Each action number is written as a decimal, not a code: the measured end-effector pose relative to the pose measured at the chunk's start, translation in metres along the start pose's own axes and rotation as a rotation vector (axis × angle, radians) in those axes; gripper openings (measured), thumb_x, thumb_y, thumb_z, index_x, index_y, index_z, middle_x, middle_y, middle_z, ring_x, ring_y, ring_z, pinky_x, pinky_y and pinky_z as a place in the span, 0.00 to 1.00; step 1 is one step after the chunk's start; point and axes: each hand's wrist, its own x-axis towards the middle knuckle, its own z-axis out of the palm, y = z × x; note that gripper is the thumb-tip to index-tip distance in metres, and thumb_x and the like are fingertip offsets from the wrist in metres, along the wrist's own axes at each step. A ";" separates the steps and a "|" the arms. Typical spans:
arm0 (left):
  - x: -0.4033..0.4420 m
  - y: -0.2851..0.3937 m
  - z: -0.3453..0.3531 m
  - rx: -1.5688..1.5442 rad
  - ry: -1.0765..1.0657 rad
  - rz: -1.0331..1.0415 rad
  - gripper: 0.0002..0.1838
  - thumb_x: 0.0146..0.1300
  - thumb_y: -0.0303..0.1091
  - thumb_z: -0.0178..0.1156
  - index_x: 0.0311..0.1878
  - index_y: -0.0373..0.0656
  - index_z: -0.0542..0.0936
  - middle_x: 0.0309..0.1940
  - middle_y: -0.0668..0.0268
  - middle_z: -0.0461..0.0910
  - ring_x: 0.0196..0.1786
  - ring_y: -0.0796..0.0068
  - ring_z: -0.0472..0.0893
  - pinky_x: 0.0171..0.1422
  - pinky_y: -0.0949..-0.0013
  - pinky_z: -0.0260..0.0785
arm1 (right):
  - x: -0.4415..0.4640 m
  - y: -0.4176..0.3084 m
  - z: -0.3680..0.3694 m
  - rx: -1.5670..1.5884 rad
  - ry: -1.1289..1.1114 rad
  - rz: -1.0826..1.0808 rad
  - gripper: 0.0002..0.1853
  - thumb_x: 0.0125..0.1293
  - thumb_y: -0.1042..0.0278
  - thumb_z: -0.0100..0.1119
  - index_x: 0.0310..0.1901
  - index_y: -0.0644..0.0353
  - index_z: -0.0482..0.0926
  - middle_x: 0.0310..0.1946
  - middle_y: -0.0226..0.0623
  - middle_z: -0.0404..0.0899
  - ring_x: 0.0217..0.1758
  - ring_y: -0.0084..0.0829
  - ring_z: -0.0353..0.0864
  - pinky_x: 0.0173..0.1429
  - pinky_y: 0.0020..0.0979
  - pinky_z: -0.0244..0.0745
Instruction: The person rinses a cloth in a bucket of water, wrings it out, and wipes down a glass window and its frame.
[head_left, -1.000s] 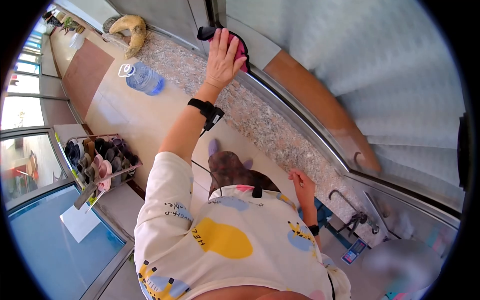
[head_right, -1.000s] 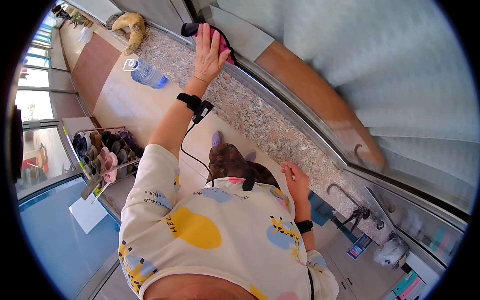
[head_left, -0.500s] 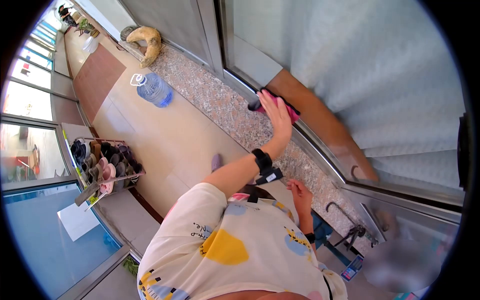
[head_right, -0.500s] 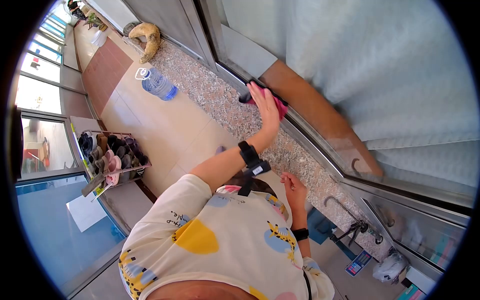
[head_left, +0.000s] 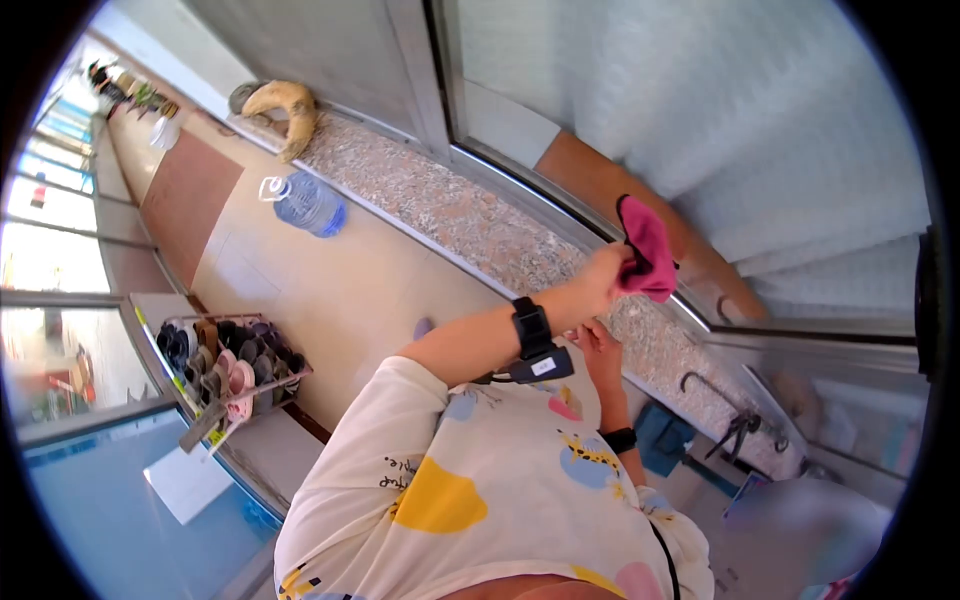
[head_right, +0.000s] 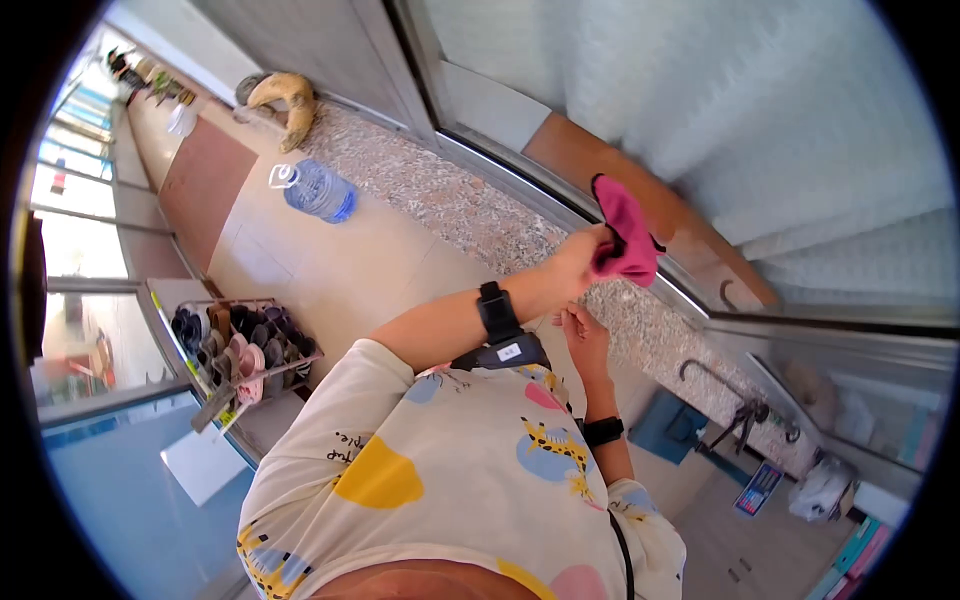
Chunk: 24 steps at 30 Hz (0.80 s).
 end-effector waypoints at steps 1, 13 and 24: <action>-0.011 0.006 -0.023 0.005 -0.131 0.018 0.18 0.70 0.39 0.47 0.55 0.37 0.73 0.45 0.55 0.79 0.48 0.60 0.82 0.46 0.61 0.79 | -0.001 -0.011 0.000 0.150 -0.004 0.125 0.10 0.73 0.69 0.52 0.49 0.64 0.79 0.38 0.36 0.84 0.40 0.25 0.85 0.43 0.24 0.78; -0.109 0.104 -0.118 1.553 -0.308 0.958 0.20 0.59 0.22 0.54 0.55 0.44 0.78 0.50 0.57 0.80 0.51 0.57 0.81 0.52 0.62 0.74 | 0.010 -0.093 0.144 1.400 0.089 0.422 0.35 0.71 0.35 0.41 0.69 0.51 0.61 0.67 0.36 0.67 0.67 0.37 0.69 0.65 0.49 0.68; -0.112 0.096 -0.109 1.294 -0.454 0.300 0.31 0.65 0.39 0.59 0.71 0.47 0.63 0.61 0.48 0.73 0.61 0.52 0.75 0.62 0.62 0.67 | -0.018 -0.098 0.143 1.606 0.334 0.589 0.20 0.71 0.52 0.54 0.55 0.56 0.77 0.51 0.36 0.81 0.53 0.32 0.80 0.58 0.38 0.75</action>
